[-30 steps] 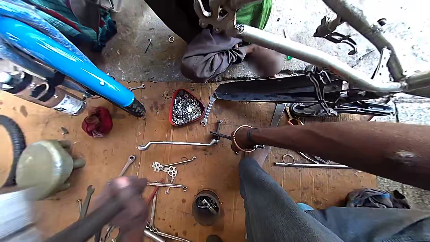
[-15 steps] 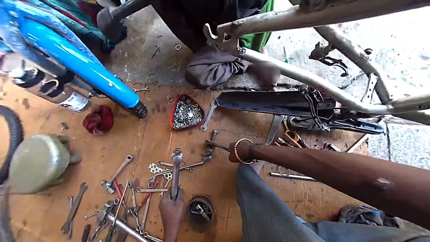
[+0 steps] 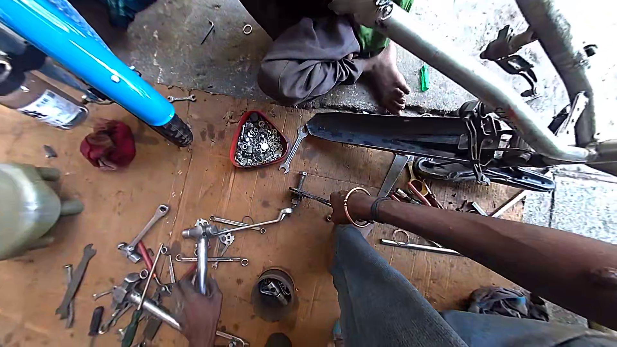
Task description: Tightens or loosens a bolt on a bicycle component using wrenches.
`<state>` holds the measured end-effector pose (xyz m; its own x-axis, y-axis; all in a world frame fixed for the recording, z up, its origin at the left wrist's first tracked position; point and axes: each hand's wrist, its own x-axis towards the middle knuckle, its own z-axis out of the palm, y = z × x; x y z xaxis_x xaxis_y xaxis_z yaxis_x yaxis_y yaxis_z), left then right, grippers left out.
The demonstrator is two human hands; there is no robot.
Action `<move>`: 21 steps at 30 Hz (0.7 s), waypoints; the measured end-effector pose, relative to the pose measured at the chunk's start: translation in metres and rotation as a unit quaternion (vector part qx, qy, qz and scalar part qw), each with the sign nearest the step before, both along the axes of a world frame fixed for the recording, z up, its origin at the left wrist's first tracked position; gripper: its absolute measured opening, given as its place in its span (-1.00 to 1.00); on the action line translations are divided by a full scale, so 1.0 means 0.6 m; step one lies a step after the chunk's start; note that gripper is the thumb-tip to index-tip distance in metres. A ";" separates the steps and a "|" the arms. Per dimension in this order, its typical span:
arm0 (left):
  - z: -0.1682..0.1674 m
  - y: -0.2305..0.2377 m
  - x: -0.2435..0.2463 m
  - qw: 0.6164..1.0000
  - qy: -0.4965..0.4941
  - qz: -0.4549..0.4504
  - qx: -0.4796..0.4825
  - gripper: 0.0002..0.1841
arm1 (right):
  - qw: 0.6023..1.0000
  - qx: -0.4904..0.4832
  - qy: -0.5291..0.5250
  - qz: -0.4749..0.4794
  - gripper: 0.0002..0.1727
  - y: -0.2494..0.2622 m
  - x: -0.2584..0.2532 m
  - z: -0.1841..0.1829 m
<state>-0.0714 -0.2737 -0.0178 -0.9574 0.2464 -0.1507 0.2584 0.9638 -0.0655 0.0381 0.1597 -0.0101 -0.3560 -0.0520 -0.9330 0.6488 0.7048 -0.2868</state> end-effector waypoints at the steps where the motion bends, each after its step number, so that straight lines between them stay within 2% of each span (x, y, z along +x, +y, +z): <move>1: -0.005 0.028 -0.011 0.998 0.005 -0.062 0.019 -0.43 | 1.000 -0.002 -0.001 -0.003 -0.65 0.000 -0.001 -0.003; 3: -0.027 0.090 -0.034 0.984 -0.039 -0.168 0.039 -0.42 | 1.000 -0.005 -0.002 -0.009 -0.56 -0.001 -0.001 -0.010; 6: -0.081 0.152 -0.079 0.955 -0.108 -0.275 -0.009 -0.45 | 1.000 -0.016 -0.002 -0.015 -0.57 0.002 -0.008 -0.001; 9: -0.108 0.175 -0.124 0.934 -0.136 -0.329 -0.032 -0.63 | 0.999 -0.026 0.006 -0.028 -0.63 0.013 -0.008 0.013; 12: -0.117 0.171 -0.165 0.895 -0.178 -0.406 -0.048 -0.72 | 0.999 -0.034 0.017 -0.032 -0.56 0.021 -0.002 0.011; 14: -0.108 0.171 -0.177 0.877 -0.203 -0.432 -0.062 -0.73 | 0.998 -0.042 0.022 -0.029 -0.54 0.023 0.001 0.005; 19: -0.073 0.175 -0.177 0.864 -0.265 -0.427 -0.008 -0.75 | 0.995 -0.079 0.003 -0.063 -0.46 0.041 0.008 -0.009; 21: -0.060 0.187 -0.169 0.858 -0.284 -0.427 0.001 -0.75 | 0.997 -0.068 0.025 -0.033 -0.58 0.044 0.014 -0.016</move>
<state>-0.1728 -0.1617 -0.0537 -0.1985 0.8231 -0.5321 0.8604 0.4063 0.3075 0.0464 0.1863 -0.0198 -0.4084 -0.1518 -0.9001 0.6753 0.6132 -0.4099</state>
